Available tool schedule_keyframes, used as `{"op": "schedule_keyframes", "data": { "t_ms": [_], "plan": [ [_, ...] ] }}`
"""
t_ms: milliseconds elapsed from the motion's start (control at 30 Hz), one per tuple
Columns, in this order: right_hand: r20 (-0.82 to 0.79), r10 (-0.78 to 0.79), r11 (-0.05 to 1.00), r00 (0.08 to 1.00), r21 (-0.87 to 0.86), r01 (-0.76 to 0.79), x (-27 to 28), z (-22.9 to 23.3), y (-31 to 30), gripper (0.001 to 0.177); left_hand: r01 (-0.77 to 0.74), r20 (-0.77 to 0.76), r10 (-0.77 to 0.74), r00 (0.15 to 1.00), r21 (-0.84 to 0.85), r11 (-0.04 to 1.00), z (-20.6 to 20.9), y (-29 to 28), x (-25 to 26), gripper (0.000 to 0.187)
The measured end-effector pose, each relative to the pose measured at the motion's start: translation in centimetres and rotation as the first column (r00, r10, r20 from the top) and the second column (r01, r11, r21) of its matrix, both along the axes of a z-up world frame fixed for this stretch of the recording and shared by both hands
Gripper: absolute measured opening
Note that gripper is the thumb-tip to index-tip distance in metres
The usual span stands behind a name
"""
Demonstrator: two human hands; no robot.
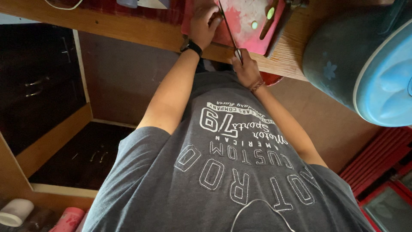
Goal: The person cuts a lime into several thin slices on a red cutting board and moves the slices aside with the knife.
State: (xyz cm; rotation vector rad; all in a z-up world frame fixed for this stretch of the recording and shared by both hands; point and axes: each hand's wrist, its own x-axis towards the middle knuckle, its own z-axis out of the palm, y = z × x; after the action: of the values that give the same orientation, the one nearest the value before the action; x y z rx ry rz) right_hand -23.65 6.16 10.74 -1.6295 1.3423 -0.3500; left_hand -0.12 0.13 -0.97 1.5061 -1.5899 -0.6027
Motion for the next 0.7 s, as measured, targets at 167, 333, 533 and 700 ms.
{"op": "schedule_keyframes", "data": {
  "t_ms": [167,333,533,700],
  "plan": [
    [-0.01,0.017,1.0,1.0,-0.008,-0.017,-0.6,-0.5,0.3,0.027,-0.008,-0.016,0.007,1.0,-0.022,1.0,-0.3,0.0,-0.1,0.026],
    [0.005,0.016,0.998,1.0,-0.063,-0.016,0.1,-0.9,-0.7,0.022,0.002,0.001,-0.002,1.0,-0.124,0.992,-0.1,-0.2,0.0,0.025],
    [-0.035,-0.005,0.998,0.999,0.056,0.007,0.0,0.5,-0.6,0.027,-0.018,0.084,0.015,0.996,0.037,0.999,0.3,-0.3,0.0,0.025],
    [-0.046,0.027,0.999,0.999,-0.044,-0.029,-0.1,0.5,0.0,0.028,-0.034,0.052,0.038,0.998,-0.069,0.997,-0.4,0.1,-0.2,0.031]
  ]
}}
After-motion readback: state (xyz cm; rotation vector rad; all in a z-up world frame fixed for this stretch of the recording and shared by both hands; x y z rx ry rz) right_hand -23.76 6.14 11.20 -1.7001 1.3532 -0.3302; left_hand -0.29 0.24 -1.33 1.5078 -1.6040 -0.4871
